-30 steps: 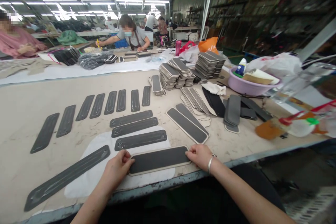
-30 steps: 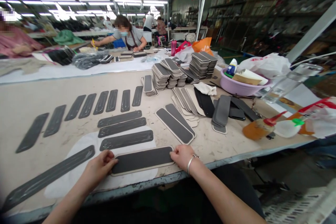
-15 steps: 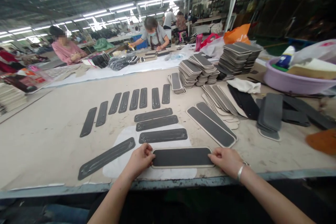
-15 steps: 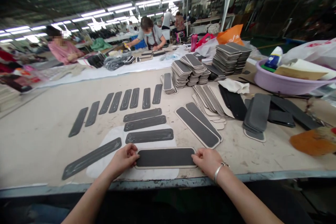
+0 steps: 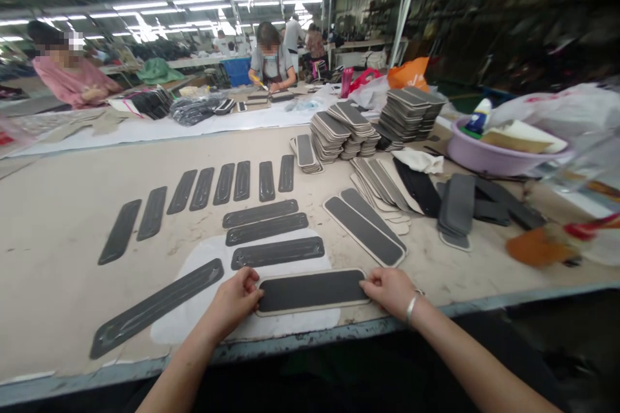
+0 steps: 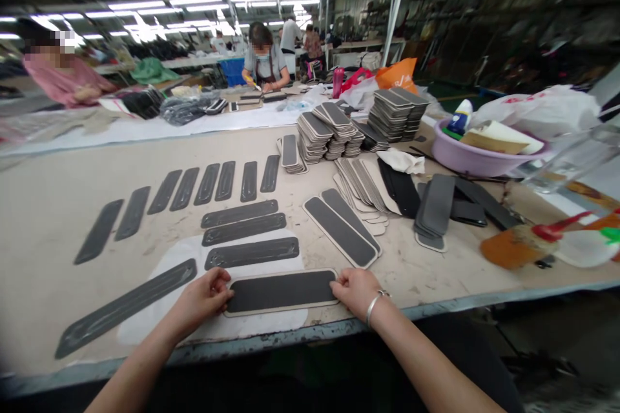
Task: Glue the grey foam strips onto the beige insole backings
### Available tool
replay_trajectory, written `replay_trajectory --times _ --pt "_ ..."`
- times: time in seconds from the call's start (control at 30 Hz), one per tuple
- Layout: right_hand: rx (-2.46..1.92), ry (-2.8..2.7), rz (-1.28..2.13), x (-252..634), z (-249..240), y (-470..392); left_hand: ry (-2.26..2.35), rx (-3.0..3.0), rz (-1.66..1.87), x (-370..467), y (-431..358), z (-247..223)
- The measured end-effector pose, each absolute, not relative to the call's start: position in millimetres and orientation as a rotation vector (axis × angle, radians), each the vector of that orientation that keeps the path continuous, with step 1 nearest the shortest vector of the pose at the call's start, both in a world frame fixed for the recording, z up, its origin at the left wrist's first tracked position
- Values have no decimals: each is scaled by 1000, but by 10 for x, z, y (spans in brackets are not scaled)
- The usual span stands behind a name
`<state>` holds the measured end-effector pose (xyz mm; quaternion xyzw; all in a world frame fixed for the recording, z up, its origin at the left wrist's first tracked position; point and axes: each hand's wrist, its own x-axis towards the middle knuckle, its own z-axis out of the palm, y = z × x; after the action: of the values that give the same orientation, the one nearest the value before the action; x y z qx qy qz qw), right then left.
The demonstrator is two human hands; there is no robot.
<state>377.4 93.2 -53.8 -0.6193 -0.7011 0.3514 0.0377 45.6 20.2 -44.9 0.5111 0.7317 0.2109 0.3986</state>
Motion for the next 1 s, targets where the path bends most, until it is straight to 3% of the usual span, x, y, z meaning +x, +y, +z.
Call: replay_trajectory --times 0.43,0.77,1.0 --pt "-1955 -2125 1048 3767 -567 929 1820 1341 483 397 233 -537" --pt "-1888 -2309 718 3861 -463 902 1809 1352 504 458 218 -428" --pt "-1306 -2475 424 3648 -313 596 1852 1450 467 464 217 -400"
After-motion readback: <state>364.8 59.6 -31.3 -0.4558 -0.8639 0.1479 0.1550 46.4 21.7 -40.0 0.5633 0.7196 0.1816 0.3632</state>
